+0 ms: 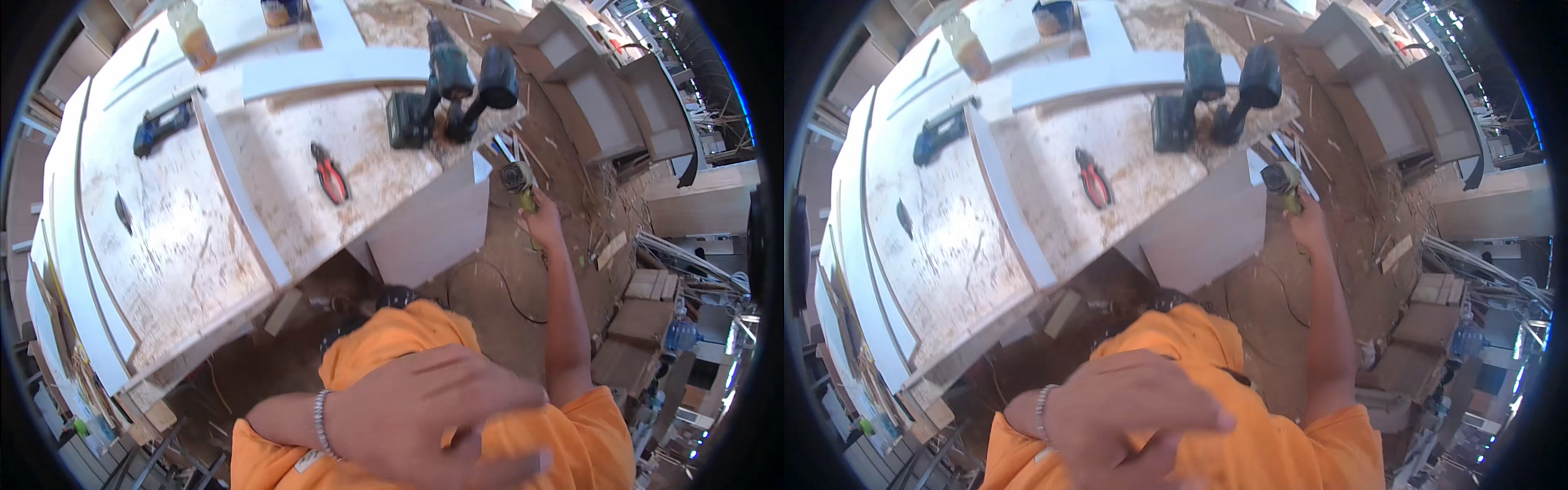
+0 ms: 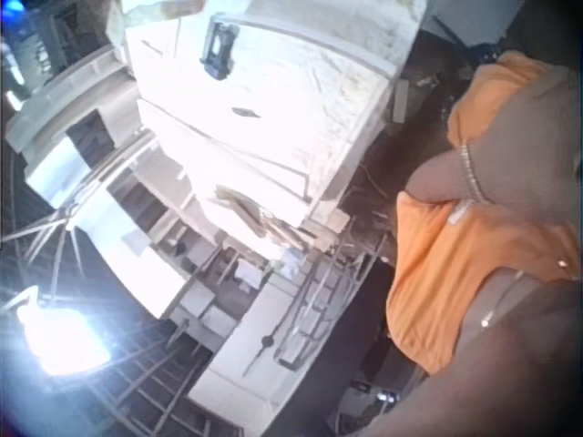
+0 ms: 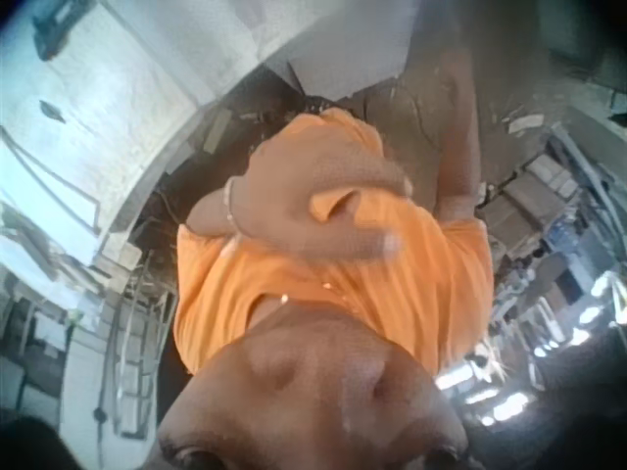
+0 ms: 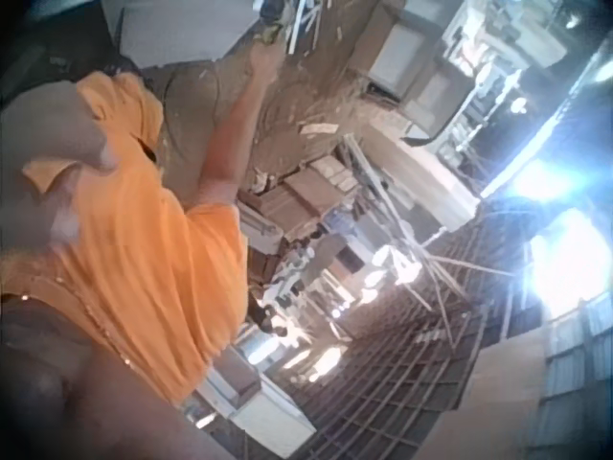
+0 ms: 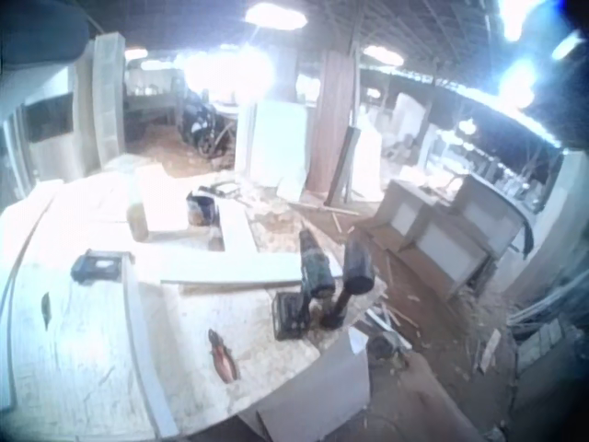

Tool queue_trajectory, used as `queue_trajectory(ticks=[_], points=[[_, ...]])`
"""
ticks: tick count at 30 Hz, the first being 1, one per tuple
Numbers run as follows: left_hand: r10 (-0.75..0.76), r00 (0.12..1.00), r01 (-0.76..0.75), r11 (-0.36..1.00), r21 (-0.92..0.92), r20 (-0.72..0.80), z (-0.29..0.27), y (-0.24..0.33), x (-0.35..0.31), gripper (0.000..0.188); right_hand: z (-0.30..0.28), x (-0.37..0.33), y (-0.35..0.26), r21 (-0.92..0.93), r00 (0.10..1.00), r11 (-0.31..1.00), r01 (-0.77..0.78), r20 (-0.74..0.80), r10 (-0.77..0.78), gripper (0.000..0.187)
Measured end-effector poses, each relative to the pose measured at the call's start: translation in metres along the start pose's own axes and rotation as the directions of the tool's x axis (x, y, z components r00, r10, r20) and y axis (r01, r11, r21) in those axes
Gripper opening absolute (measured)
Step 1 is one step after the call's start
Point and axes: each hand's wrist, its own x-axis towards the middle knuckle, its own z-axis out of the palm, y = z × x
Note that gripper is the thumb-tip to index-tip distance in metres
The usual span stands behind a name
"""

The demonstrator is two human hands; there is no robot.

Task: The person joins white wooden boards together on a workbench using a pneumatic nail gun and a cordless drill.

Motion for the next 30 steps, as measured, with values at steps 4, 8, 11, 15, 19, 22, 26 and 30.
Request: queue_trajectory(ticks=[4, 8, 11, 15, 19, 22, 26, 30], points=[[-0.006, 0.984, 0.058, 0.957, 0.284, -0.179, -0.017, -0.066, 0.033, 0.04, 0.006, 0.126, -0.024, -0.253, 0.959, 0.966, 0.048, -0.259, -0.116, 0.072], [-0.427, 0.753, 0.574, 0.799, 0.181, -0.501, -0.054, -0.128, 0.02, 0.04, 0.022, 0.265, -0.035, -0.246, 0.923, 0.938, 0.245, -0.238, -0.303, 0.069], [-0.492, 0.561, 0.735, 0.666, 0.126, -0.666, -0.083, -0.159, 0.029, 0.034, 0.041, 0.348, -0.031, -0.208, 0.782, 0.784, 0.585, -0.111, -0.613, 0.068], [-0.416, 0.576, 0.763, 0.582, 0.281, -0.703, -0.117, -0.179, 0.083, 0.029, 0.069, 0.381, -0.076, -0.043, 0.677, 0.676, 0.736, 0.064, -0.733, 0.069], [-0.393, 0.617, 0.744, 0.573, 0.343, -0.682, -0.125, -0.204, 0.119, 0.028, 0.107, 0.408, -0.123, -0.016, 0.558, 0.567, 0.824, 0.199, -0.806, 0.07], [-0.439, 0.617, 0.764, 0.533, 0.363, -0.653, -0.127, -0.222, 0.127, 0.026, 0.12, 0.423, -0.14, -0.001, 0.453, 0.47, 0.883, 0.27, -0.85, 0.068], [-0.468, 0.567, 0.799, 0.512, 0.314, -0.678, -0.134, -0.246, 0.115, 0.027, 0.109, 0.418, -0.13, -0.092, 0.406, 0.395, 0.914, 0.221, -0.887, 0.065], [-0.463, 0.504, 0.84, 0.459, 0.289, -0.729, -0.135, -0.239, 0.097, 0.027, 0.089, 0.344, -0.138, -0.283, 0.431, 0.432, 0.856, -0.07, -0.9, 0.048]])
